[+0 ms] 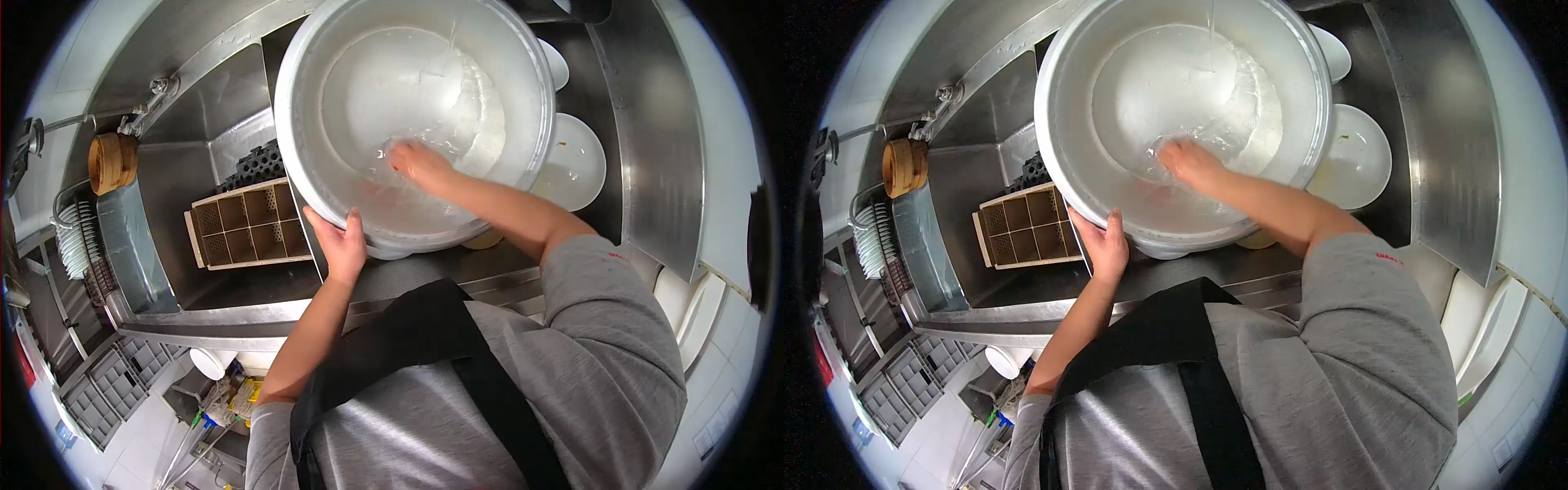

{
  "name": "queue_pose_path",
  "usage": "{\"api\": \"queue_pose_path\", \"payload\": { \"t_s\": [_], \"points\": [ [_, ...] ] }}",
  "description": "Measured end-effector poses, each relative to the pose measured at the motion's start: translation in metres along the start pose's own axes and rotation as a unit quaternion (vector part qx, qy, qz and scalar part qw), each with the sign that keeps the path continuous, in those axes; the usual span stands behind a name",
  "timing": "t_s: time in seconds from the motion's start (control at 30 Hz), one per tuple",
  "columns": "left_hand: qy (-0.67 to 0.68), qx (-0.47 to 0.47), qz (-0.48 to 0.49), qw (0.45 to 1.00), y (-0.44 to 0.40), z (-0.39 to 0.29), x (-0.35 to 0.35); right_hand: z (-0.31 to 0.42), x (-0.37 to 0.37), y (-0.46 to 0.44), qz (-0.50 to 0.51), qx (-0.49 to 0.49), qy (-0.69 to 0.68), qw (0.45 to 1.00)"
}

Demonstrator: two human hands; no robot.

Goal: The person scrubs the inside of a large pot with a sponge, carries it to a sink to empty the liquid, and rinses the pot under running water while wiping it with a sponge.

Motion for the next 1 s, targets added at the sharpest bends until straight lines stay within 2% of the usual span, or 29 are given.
{"api": "queue_pose_path", "payload": {
  "t_s": [0.03, 0.1, 0.2, 0.23, 0.3, 0.33, 0.4, 0.43, 0.5, 0.53, 0.63, 0.7, 0.8, 0.83, 0.87, 0.9, 0.93, 0.97, 1.0],
  "points": [
    [0.003, 0.0, 0.005, 1.0, 0.0, 0.007, -0.001, 0.0, -0.006, -0.022, 0.013, -0.04, -0.016, 0.999],
    [0.005, -0.008, 0.01, 1.0, 0.006, 0.011, -0.003, -0.015, -0.024, -0.075, -0.04, 0.01, -0.025, 0.999],
    [-0.01, -0.014, 0.003, 1.0, 0.004, 0.003, 0.0, -0.012, -0.025, -0.067, -0.038, 0.047, 0.003, 0.998],
    [-0.005, -0.013, 0.015, 1.0, 0.003, 0.003, 0.001, -0.007, -0.011, -0.042, 0.045, 0.081, -0.026, 0.995],
    [0.008, -0.015, 0.033, 0.999, 0.004, 0.002, 0.003, 0.009, 0.006, 0.011, 0.03, -0.118, 0.031, 0.992],
    [0.009, -0.015, 0.031, 0.999, 0.002, 0.004, 0.0, 0.006, 0.006, 0.001, 0.031, -0.12, 0.032, 0.992],
    [-0.023, -0.001, 0.033, 0.999, 0.006, 0.011, -0.002, -0.02, 0.007, -0.021, 0.09, 0.005, -0.027, 0.996],
    [-0.014, -0.014, 0.028, 0.999, 0.007, 0.011, -0.001, -0.016, -0.017, -0.048, 0.052, 0.02, -0.015, 0.998],
    [0.01, -0.023, 0.034, 0.999, 0.009, 0.016, 0.001, -0.048, -0.044, -0.094, -0.091, 0.121, -0.063, 0.986],
    [0.035, -0.032, 0.038, 0.998, 0.007, 0.017, 0.003, -0.046, -0.069, -0.109, -0.149, 0.073, -0.008, 0.986],
    [0.007, -0.018, 0.034, 0.999, 0.006, 0.005, 0.007, -0.055, -0.059, -0.112, -0.174, 0.111, 0.016, 0.978],
    [0.014, -0.018, 0.037, 0.999, 0.006, 0.006, 0.006, -0.018, -0.02, -0.088, 0.018, 0.114, -0.115, 0.987],
    [0.004, -0.007, 0.035, 0.999, 0.004, 0.013, 0.005, -0.03, -0.022, -0.096, -0.036, 0.046, -0.084, 0.995],
    [0.009, -0.016, 0.032, 0.999, 0.004, 0.012, 0.006, -0.063, -0.024, -0.116, -0.04, 0.167, -0.235, 0.957],
    [0.014, -0.027, 0.03, 0.999, 0.005, 0.012, 0.006, -0.066, -0.054, -0.129, -0.198, 0.046, 0.014, 0.979],
    [0.013, -0.027, 0.029, 0.999, 0.006, 0.014, 0.005, -0.08, -0.053, -0.13, -0.167, 0.202, -0.172, 0.95],
    [0.009, -0.027, 0.031, 0.999, 0.006, 0.017, 0.005, -0.085, -0.044, -0.126, -0.127, 0.346, -0.347, 0.862],
    [0.006, -0.026, 0.032, 0.999, 0.005, 0.017, 0.005, -0.072, -0.029, -0.114, -0.129, 0.344, -0.347, 0.863],
    [0.008, -0.024, 0.031, 0.999, 0.004, 0.016, 0.006, -0.041, -0.003, -0.099, -0.08, 0.224, -0.28, 0.93]
  ]
}}
Point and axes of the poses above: each hand's wrist, its own y-axis away from the middle knuckle, its own x-axis out of the palm, z = x × y, the point moved 6 cm from there along -y, towards the middle knuckle, and after that the axes turned 3 degrees about -z, right-handed, at the moved point
